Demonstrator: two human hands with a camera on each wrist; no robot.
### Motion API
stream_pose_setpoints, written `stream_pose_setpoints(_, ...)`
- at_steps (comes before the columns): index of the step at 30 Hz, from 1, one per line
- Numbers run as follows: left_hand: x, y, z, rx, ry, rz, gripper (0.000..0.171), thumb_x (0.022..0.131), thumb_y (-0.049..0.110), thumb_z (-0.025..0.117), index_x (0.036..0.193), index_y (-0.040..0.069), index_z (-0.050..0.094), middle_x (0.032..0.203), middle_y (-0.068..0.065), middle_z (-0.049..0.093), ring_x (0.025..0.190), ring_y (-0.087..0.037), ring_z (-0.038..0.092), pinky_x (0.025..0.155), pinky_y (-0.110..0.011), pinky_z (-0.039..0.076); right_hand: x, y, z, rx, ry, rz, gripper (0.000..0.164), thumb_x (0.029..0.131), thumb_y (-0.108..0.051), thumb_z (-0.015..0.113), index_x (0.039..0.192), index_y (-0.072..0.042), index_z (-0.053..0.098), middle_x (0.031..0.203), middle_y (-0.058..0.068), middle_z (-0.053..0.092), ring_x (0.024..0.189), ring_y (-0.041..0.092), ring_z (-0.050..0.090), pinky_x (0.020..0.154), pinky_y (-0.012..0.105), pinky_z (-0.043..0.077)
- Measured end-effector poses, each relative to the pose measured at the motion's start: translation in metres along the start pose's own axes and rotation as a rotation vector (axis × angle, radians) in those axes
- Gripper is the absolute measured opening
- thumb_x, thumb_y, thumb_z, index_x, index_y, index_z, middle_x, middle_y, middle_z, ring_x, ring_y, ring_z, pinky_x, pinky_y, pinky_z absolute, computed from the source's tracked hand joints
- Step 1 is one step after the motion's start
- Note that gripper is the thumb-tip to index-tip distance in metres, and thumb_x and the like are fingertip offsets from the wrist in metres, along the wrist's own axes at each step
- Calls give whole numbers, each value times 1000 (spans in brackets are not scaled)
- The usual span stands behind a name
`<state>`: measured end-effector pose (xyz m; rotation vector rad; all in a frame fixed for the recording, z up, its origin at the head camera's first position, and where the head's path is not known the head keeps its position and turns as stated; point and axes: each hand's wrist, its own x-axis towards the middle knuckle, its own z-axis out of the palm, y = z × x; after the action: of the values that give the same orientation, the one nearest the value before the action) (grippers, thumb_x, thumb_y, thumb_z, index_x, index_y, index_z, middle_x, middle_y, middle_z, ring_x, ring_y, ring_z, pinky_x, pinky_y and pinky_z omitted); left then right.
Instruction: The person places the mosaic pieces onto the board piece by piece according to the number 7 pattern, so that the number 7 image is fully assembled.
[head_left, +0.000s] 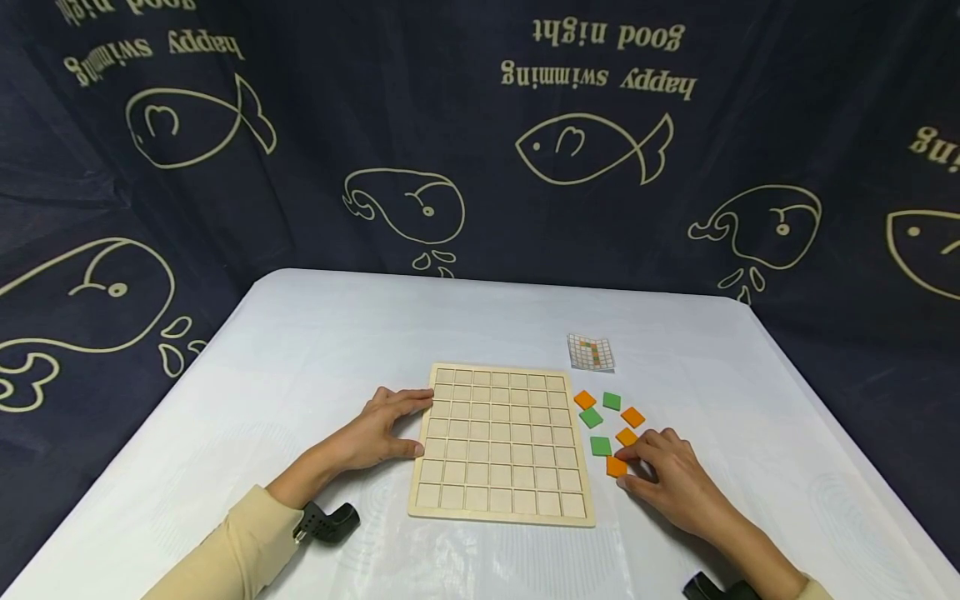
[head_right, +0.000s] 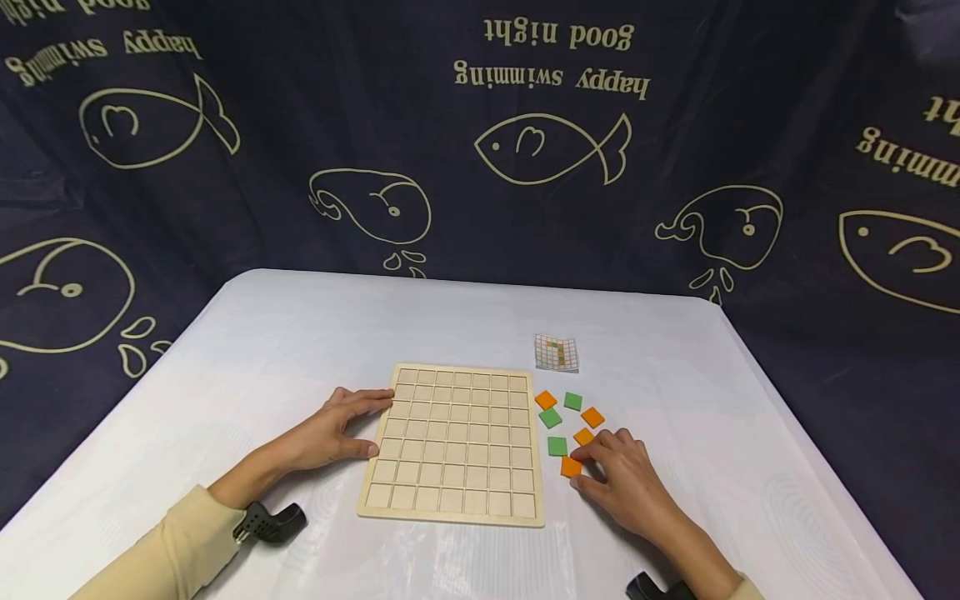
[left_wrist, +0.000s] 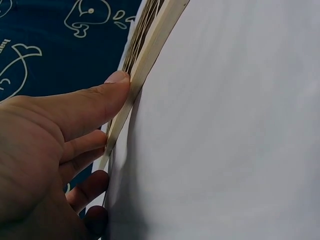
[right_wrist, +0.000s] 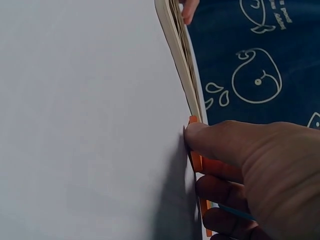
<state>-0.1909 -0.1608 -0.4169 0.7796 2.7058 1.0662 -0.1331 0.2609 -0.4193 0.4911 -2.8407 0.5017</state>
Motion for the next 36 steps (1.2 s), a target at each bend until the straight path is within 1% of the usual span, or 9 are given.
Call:
stream_pose_setpoints(9,0,0,0,-22,-10,-13,70,78,27,76,139,12,47,151,2,37,104,-16,34,96,-41,29,2,-2,-2,5,-12,13,20,71,-21,81,89,-19,71,78,-13,50,79,6,36,73,27,27)
stream_pose_setpoints(14,-1,0,0,-20,-9,-16,69,78,27,76,139,12,47,151,3,37,104,-15,33,96,-40,29,4,-3,-2,10,-20,13,21,71,-21,81,90,-19,72,79,-12,52,80,7,36,73,27,27)
stream_pose_setpoints(19,-1,0,1,-20,-9,-12,69,78,27,76,139,11,47,151,1,37,103,-17,34,94,-38,29,9,-4,-4,14,-4,-17,24,70,-22,81,92,-17,73,84,-10,57,82,8,39,75,29,28)
stream_pose_setpoints(24,0,-1,2,-20,-4,-2,68,78,28,75,138,11,48,151,-1,37,104,-17,34,94,-39,28,15,-8,-5,19,14,-43,23,71,-20,81,92,-17,73,90,-8,61,85,9,42,77,31,31)
stream_pose_setpoints(30,0,-1,2,-26,-6,-9,68,79,29,75,138,12,48,151,1,36,104,-17,33,93,-38,28,23,-13,-6,50,29,-72,23,72,-15,80,93,-18,72,90,-8,60,83,7,39,75,30,30)
stream_pose_setpoints(36,0,-1,2,-27,-2,-10,68,78,28,75,138,12,48,151,0,37,104,-17,33,93,-37,28,32,-19,-6,91,23,-106,22,74,-16,79,95,-19,72,89,-9,59,82,5,37,74,27,29)
